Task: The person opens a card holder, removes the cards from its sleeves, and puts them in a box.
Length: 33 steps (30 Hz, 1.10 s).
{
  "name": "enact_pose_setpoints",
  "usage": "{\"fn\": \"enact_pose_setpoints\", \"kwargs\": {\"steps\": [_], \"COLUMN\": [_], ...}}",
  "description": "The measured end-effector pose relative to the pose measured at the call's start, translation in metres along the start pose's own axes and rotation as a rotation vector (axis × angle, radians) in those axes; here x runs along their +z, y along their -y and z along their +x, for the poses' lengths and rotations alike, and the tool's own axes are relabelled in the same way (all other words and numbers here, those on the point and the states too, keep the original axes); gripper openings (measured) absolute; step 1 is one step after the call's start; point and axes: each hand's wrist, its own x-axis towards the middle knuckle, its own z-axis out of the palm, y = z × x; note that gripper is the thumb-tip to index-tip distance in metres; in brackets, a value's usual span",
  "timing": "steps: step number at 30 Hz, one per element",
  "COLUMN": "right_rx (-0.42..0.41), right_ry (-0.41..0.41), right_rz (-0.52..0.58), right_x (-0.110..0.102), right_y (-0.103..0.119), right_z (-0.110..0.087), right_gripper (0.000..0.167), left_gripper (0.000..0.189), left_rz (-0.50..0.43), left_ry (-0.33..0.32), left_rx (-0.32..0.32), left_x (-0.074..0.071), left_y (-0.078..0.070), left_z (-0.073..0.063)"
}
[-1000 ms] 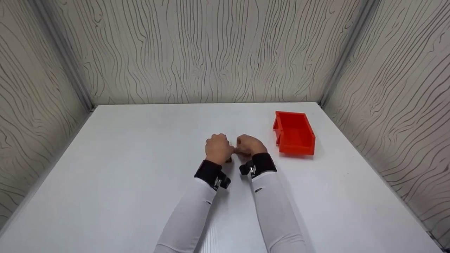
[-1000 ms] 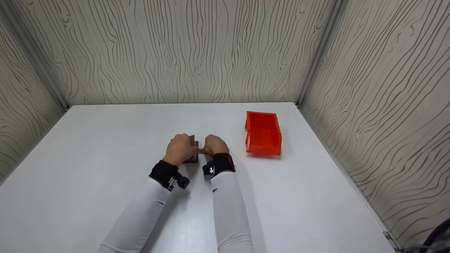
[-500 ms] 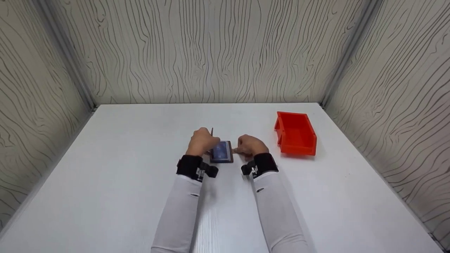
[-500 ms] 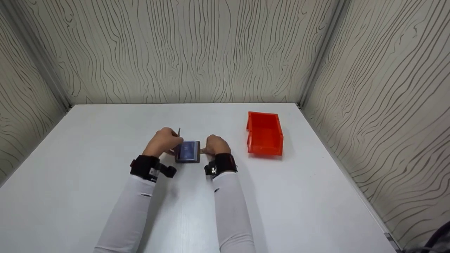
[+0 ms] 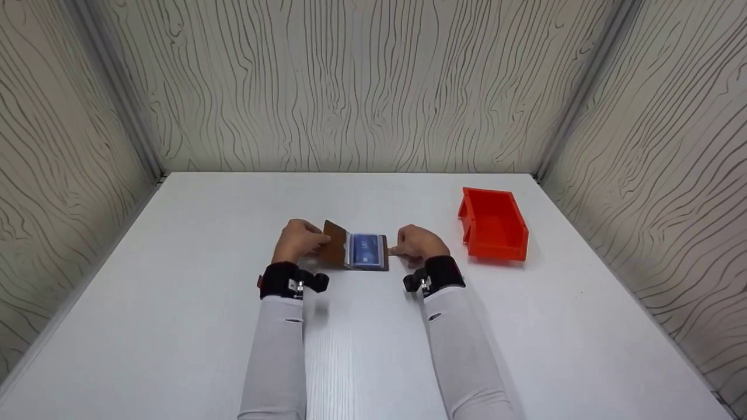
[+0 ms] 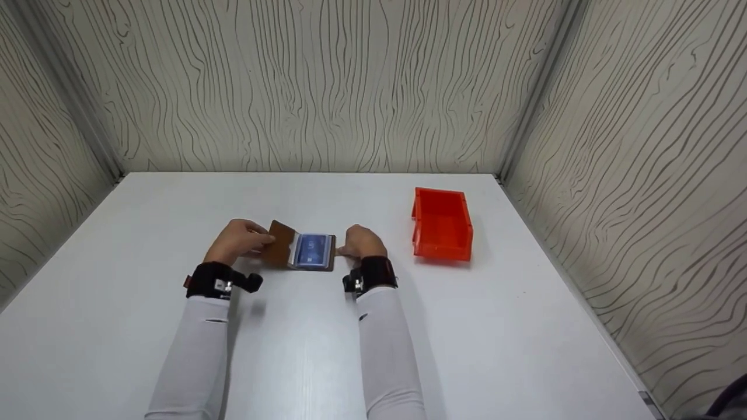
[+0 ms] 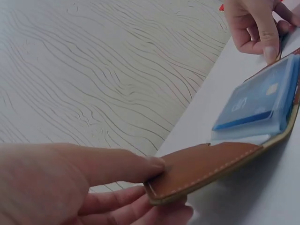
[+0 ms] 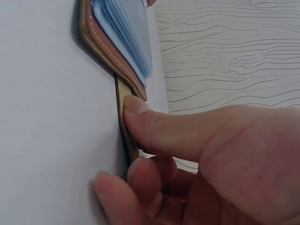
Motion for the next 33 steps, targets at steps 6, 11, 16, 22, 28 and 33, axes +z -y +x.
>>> {"fn": "enact_pose_setpoints", "kwargs": {"steps": [6, 11, 16, 22, 28, 33], "right_rx": [-0.001, -0.013, -0.028, -0.047, -0.075, -0.064], "right_ry": [-0.014, -0.027, -0.046, -0.068, -0.085, -0.101], "right_rz": [0.031, 0.033, 0.042, 0.022, 0.005, 0.001], "right_x": [0.002, 0.003, 0.003, 0.002, 0.004, 0.004], "right_y": [-0.003, -0.005, -0.006, -0.008, -0.009, -0.008], "right_z": [-0.003, -0.005, -0.005, -0.005, -0.006, -0.005], "right_gripper": [0.021, 0.023, 0.026, 0.028, 0.028, 0.027], "left_gripper": [0.043, 0.046, 0.044, 0.040, 0.039, 0.040], "left_rz": [0.032, 0.069, 0.041, 0.049, 0.099, 0.174], "left_ry": [0.022, 0.037, 0.025, -0.004, -0.043, -0.070], "left_rx": [-0.027, -0.054, -0.085, -0.090, -0.086, -0.082], "left_x": [0.001, 0.001, 0.000, 0.003, 0.003, 0.002], "left_y": [0.018, 0.022, 0.021, 0.019, 0.018, 0.013], "left_z": [0.005, 0.003, 0.002, 0.003, 0.001, -0.002]}}
